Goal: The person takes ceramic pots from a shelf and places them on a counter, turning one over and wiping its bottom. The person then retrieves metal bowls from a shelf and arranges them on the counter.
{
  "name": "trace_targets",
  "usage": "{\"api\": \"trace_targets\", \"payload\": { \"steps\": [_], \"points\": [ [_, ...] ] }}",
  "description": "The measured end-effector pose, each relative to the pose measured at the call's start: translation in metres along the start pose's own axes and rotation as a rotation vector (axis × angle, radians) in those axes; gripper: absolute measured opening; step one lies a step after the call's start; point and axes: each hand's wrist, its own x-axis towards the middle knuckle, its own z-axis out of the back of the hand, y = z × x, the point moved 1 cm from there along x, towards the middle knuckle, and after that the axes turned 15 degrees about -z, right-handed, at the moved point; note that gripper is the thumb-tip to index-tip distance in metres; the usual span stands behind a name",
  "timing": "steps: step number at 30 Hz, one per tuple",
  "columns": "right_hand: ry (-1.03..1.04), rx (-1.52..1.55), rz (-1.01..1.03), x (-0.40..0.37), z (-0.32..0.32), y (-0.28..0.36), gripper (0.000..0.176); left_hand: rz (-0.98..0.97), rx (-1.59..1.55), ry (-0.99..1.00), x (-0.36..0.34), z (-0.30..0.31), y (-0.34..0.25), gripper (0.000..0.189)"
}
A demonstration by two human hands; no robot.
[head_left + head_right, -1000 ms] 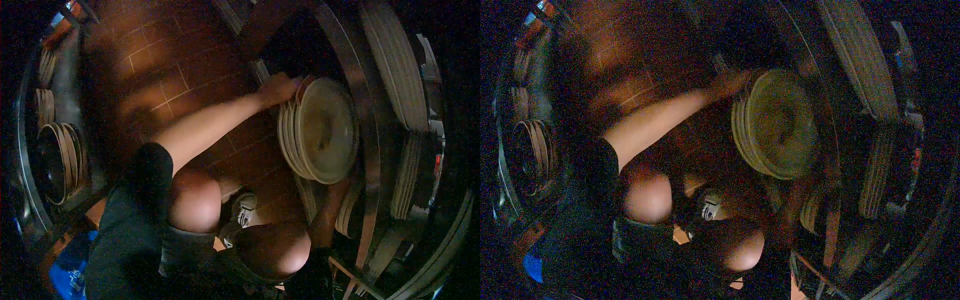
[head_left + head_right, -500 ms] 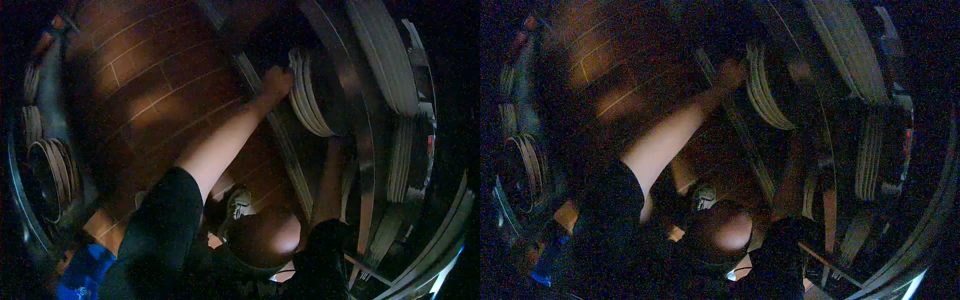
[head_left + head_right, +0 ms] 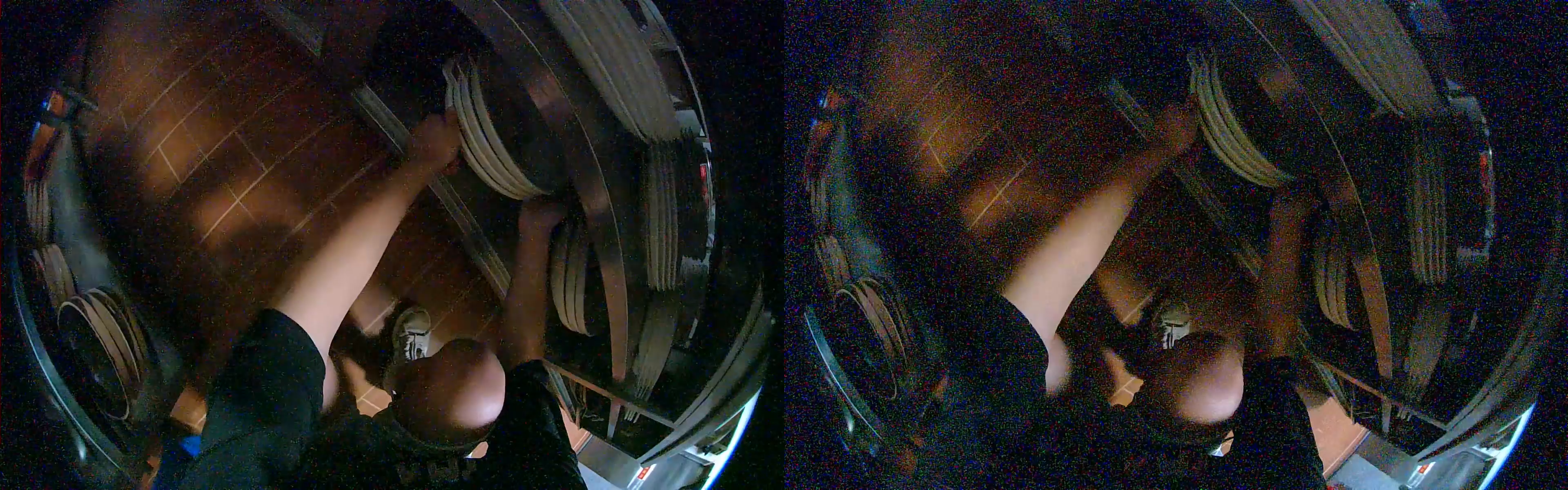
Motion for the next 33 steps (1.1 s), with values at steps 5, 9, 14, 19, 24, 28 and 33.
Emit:
{"api": "trace_targets", "payload": {
  "steps": [5,9,14,19,24,28,33],
  "points": [
    [0.016,-0.004,-0.015,0.009,-0.018,-0.013,0.053,0.066,-0.050,-0.150,0.002,0.024,-0.024,0.059],
    [-0.036,0.001,-0.001,0.017,-0.043,-0.027,0.051,0.168,-0.302,-0.233,0.011,0.021,0.004,0.039],
    [-0.087,-0.018,-0.028,0.008,-0.068,-0.029,0.049,-0.292,0.012,-0.328,0.039,-0.018,0.089,0.028],
    [-0.094,-0.070,-0.128,-0.023,-0.084,-0.033,0.047,-0.019,-0.410,-0.246,-0.007,0.052,0.010,0.026],
    [0.095,-0.057,-0.379,-0.058,-0.103,-0.021,0.045,-0.115,-0.351,-0.107,-0.014,0.077,0.000,0.030],
    [0.295,0.067,-0.517,-0.050,-0.091,-0.029,0.044,-0.204,-0.379,-0.238,0.001,0.079,0.039,0.031],
    [0.204,0.083,-0.511,-0.051,-0.081,-0.036,0.043,-0.014,-0.126,-0.451,-0.005,0.091,0.055,0.030]
  ]
}}
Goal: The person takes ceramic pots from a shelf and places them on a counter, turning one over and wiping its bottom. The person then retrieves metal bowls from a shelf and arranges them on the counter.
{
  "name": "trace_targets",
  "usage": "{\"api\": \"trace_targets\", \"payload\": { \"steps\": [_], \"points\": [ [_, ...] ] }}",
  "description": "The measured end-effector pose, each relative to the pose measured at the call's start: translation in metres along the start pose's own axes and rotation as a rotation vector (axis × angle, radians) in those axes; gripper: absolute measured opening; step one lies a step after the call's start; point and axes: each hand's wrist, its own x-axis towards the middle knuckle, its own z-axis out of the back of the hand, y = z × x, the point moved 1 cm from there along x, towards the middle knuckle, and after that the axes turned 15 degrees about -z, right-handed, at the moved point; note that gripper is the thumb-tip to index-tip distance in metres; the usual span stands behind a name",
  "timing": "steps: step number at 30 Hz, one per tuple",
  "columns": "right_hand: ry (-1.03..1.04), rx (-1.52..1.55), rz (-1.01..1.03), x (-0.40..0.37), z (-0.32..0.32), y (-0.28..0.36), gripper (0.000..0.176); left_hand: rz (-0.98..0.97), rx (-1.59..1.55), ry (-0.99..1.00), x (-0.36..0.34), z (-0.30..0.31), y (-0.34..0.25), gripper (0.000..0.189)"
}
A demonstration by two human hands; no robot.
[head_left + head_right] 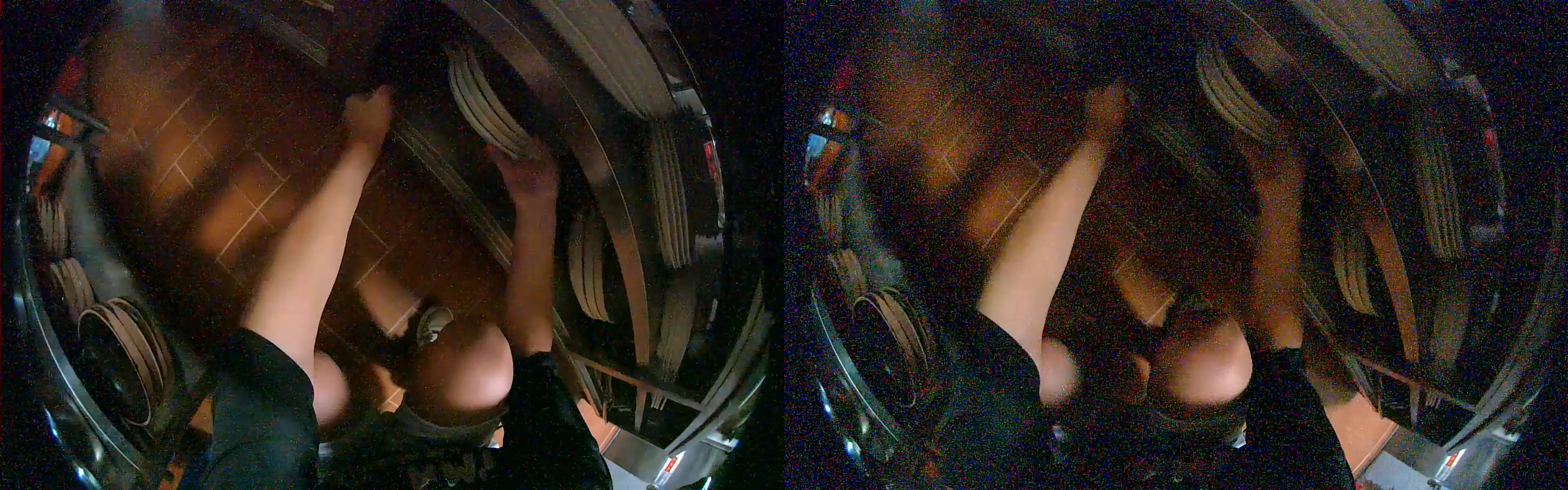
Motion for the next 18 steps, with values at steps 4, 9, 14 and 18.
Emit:
{"api": "trace_targets", "payload": {
  "steps": [4,9,14,18],
  "points": [
    [-0.042,-0.120,0.068,0.022,0.021,-0.002,0.043,0.007,0.104,-0.297,-0.004,-0.001,0.012,0.033],
    [0.169,-0.159,0.121,0.031,0.066,-0.011,0.046,-0.024,0.142,-0.219,-0.012,0.007,0.024,0.033],
    [-0.201,-0.129,0.031,0.021,0.073,-0.025,0.040,-0.214,-0.018,-0.121,-0.014,0.006,0.041,0.029],
    [-0.187,-0.749,0.022,0.006,0.028,-0.063,0.030,-0.097,0.015,-0.119,-0.006,0.011,0.036,0.024]
  ]
}}
